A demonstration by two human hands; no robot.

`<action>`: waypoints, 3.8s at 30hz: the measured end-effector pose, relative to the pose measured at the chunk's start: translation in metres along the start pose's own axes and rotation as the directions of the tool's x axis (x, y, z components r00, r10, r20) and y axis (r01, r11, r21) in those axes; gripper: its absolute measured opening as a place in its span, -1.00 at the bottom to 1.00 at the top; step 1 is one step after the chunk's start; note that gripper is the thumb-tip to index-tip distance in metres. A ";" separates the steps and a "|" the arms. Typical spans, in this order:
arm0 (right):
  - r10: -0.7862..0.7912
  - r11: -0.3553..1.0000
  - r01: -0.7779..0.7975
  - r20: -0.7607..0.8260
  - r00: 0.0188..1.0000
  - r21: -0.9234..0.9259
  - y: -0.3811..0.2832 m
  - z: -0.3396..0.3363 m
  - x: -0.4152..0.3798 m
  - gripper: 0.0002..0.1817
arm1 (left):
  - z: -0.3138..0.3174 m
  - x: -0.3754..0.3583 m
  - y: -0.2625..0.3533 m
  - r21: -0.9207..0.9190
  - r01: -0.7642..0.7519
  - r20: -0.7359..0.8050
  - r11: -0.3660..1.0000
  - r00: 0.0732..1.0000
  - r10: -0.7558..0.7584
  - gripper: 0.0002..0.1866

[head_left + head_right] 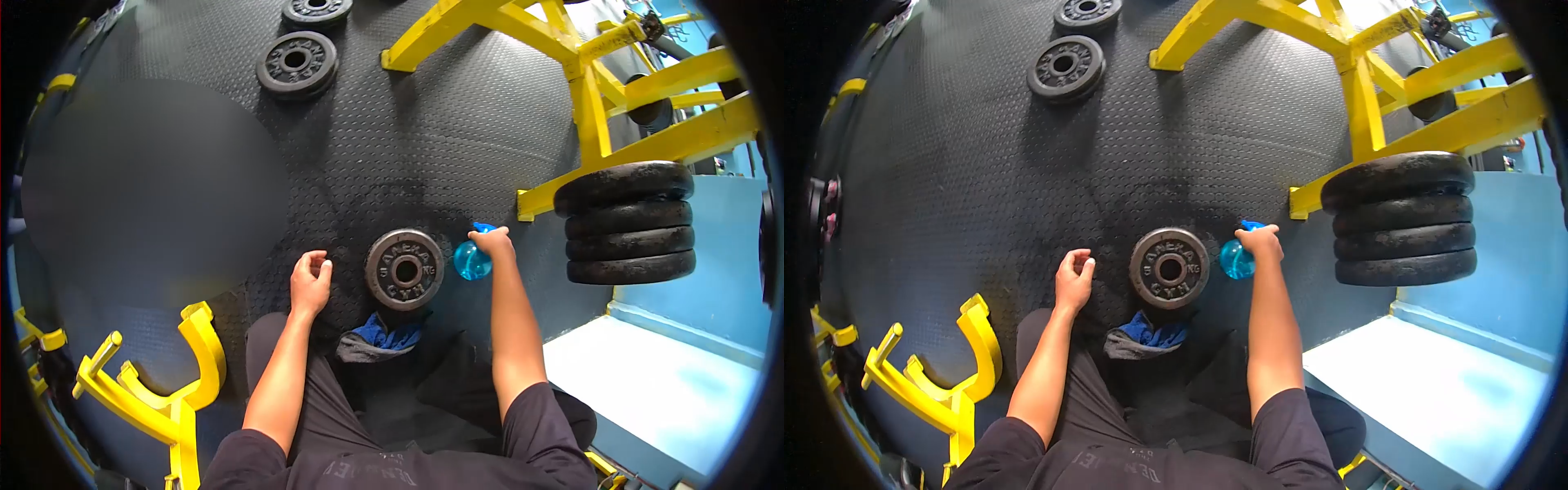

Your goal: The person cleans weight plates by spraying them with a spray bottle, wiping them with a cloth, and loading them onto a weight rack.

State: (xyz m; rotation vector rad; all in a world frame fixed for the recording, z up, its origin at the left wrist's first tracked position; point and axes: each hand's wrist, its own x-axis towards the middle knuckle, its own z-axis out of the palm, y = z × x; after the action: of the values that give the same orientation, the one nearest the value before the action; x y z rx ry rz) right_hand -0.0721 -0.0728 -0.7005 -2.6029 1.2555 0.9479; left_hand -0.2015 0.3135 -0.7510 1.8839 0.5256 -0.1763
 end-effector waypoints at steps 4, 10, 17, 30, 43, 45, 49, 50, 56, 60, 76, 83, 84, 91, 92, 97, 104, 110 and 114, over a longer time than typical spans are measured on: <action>-0.076 0.997 0.074 0.175 0.982 0.021 0.014 0.038 0.038 0.30 | -0.002 -0.004 0.004 0.021 -0.006 -0.007 1.000 1.000 0.006 -0.74; -0.607 0.795 0.607 -0.015 0.795 0.004 0.050 0.042 -0.092 -0.02 | -0.004 -0.007 0.013 0.035 0.006 0.023 0.999 1.000 -0.007 -0.71; -0.850 0.522 0.841 0.007 0.527 0.142 0.102 0.103 -0.165 -0.16 | -0.001 -0.013 0.020 -0.055 0.068 0.075 0.996 0.995 -0.063 -0.67; -0.816 0.561 0.826 -0.125 0.564 0.061 0.104 0.150 -0.192 -0.73 | -0.010 -0.015 0.023 -0.061 0.134 0.125 0.989 0.984 -0.126 -0.64; -0.794 0.499 0.861 -0.344 0.501 0.102 0.042 0.131 -0.195 -0.74 | -0.010 -0.011 0.017 -0.112 0.160 0.148 0.981 0.979 -0.142 -0.63; -0.739 0.540 0.819 -0.354 0.572 0.195 0.045 0.129 -0.191 -0.72 | -0.009 -0.011 0.017 -0.117 0.161 0.150 0.980 0.978 -0.143 -0.63; -0.645 0.517 0.769 -0.419 0.639 0.376 0.064 0.126 -0.179 -0.73 | -0.009 -0.010 0.017 -0.114 0.167 0.162 0.979 0.976 -0.148 -0.63; -0.640 0.523 0.766 -0.421 0.643 0.374 0.070 0.120 -0.181 -0.73 | -0.009 -0.010 0.016 -0.115 0.163 0.166 0.980 0.976 -0.142 -0.63; -0.551 0.660 0.520 -0.121 0.826 0.542 0.107 0.122 -0.174 -0.78 | -0.006 -0.011 0.013 -0.128 0.169 0.181 0.977 0.973 -0.144 -0.62; -0.643 0.460 0.756 -0.412 0.646 0.466 0.122 0.131 -0.154 -0.69 | -0.003 -0.011 0.008 -0.069 0.153 0.215 0.986 0.967 -0.135 -0.61; -0.412 0.624 0.574 -0.401 0.818 0.530 0.157 0.081 -0.098 -0.42 | 0.042 -0.115 0.021 0.521 -0.627 0.723 0.579 0.685 0.091 -0.39; -0.397 0.669 0.603 -0.477 0.784 0.434 0.139 0.099 -0.140 -0.59 | 0.045 -0.124 0.009 0.497 -0.559 0.688 0.663 0.720 0.091 -0.36; -0.466 0.684 0.580 -0.348 0.814 0.443 0.136 0.104 -0.147 -0.57 | 0.043 -0.122 0.009 0.510 -0.565 0.684 0.649 0.724 0.094 -0.36; -0.333 0.816 0.015 0.448 0.830 0.578 0.135 0.159 -0.187 0.09 | 0.042 -0.149 0.057 0.239 -0.263 0.659 0.935 0.751 0.043 -0.61; -0.336 0.822 0.021 0.455 0.825 0.569 0.139 0.169 -0.176 0.09 | 0.043 -0.153 0.058 0.240 -0.250 0.651 0.938 0.758 0.035 -0.61; -0.660 0.446 0.192 0.176 0.731 0.874 0.148 0.180 -0.154 -0.03 | 0.035 -0.176 0.083 0.151 -0.567 0.595 0.810 0.706 0.383 -0.70; -0.800 0.467 0.686 -0.065 0.597 0.558 0.132 0.142 -0.169 -0.71 | 0.005 -0.157 0.110 0.114 -0.661 0.398 0.742 0.714 0.575 -0.81; -0.576 0.509 0.671 -0.367 0.731 0.539 0.132 0.101 -0.183 -0.61 | -0.002 -0.158 0.107 0.381 -0.544 0.427 0.748 0.821 0.379 -0.79; -0.567 0.553 0.753 -0.501 0.654 0.358 0.142 0.078 -0.195 -0.51 | 0.006 -0.163 0.111 0.274 -0.653 0.519 0.706 0.719 0.463 -0.79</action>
State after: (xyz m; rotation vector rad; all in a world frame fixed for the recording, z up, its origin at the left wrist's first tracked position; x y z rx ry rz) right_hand -0.3056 -0.0073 -0.6263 -2.4409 0.3299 -0.0191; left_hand -0.2969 0.2320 -0.5991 2.2765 -0.4608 -0.2876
